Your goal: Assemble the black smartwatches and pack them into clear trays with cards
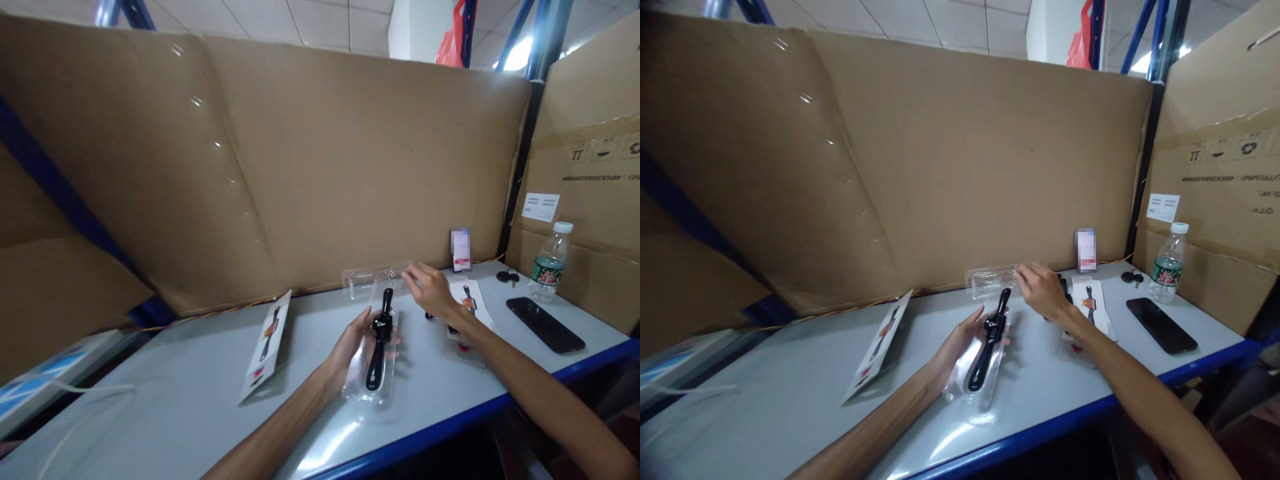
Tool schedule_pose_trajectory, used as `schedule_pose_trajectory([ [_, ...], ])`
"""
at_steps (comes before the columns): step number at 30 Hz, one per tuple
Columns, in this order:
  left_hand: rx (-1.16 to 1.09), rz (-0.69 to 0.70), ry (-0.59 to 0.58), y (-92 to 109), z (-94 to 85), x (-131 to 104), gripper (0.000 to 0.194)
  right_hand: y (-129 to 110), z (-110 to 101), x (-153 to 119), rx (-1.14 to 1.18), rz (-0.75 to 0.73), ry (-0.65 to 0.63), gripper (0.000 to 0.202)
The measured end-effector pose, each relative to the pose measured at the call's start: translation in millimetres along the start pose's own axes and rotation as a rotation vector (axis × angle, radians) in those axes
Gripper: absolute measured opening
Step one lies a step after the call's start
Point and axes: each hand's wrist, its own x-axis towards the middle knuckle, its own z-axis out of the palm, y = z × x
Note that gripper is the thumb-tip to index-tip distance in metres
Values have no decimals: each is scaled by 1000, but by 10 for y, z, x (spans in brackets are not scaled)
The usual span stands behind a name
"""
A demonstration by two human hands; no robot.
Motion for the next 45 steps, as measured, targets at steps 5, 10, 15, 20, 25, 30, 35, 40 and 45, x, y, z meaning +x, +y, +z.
schedule_pose_trajectory([
  [5, -16, 82, 159, -6, 55, -28, 17, 413, -194, 6, -99, 200, 36, 26],
  [10, -78, 95, 205, 18, 35, -11, 17, 573, -209, 0, -169, 304, -3, 28],
  [15, -83, 108, 236, 25, 22, -16, 10, 473, -143, -14, -205, 339, -94, 28],
  [20, -84, 104, 174, -22, -24, 20, 11, 180, 11, -77, -228, 270, -276, 28],
  [25, -110, 96, 155, -43, -62, 52, 22, -20, 139, -144, -177, 144, -368, 24],
  [30, -126, 93, 170, -45, -99, 73, 38, -65, 141, -154, -170, 175, -412, 25],
  [35, -104, 76, 176, -31, -58, 50, 36, -71, 143, -150, -176, 178, -429, 24],
  [40, -107, 57, 194, 2, 33, -5, 28, -82, 132, -148, -165, 179, -436, 26],
  [45, -59, 134, 230, -11, 43, -16, 36, -127, 127, -160, -90, 172, -459, 26],
])
